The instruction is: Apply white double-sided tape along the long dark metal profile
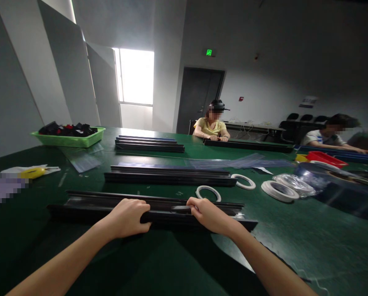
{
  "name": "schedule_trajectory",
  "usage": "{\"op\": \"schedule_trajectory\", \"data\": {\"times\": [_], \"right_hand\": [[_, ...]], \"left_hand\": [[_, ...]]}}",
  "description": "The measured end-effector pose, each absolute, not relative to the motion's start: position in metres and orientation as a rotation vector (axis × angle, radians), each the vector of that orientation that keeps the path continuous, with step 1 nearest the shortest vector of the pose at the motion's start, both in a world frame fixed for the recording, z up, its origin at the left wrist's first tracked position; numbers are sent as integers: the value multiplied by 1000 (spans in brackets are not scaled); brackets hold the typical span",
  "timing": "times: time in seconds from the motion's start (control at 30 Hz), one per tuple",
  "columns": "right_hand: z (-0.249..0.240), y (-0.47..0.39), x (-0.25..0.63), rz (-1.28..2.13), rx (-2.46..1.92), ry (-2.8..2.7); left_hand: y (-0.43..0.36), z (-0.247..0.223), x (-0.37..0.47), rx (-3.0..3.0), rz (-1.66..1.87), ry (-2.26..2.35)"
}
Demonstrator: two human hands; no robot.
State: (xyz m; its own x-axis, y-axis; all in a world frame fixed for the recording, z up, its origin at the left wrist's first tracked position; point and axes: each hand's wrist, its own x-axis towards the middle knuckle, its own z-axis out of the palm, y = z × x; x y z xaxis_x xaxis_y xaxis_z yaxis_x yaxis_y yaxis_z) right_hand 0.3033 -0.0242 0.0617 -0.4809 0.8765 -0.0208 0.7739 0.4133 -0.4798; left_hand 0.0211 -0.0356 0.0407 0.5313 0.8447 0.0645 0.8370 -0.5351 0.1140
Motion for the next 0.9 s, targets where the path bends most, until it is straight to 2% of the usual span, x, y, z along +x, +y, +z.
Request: {"op": "schedule_trajectory", "data": {"times": [0.9], "right_hand": [[56,-18,304,663,-1417,-2428]], "left_hand": [[-35,41,23,2648,153,1473]]}}
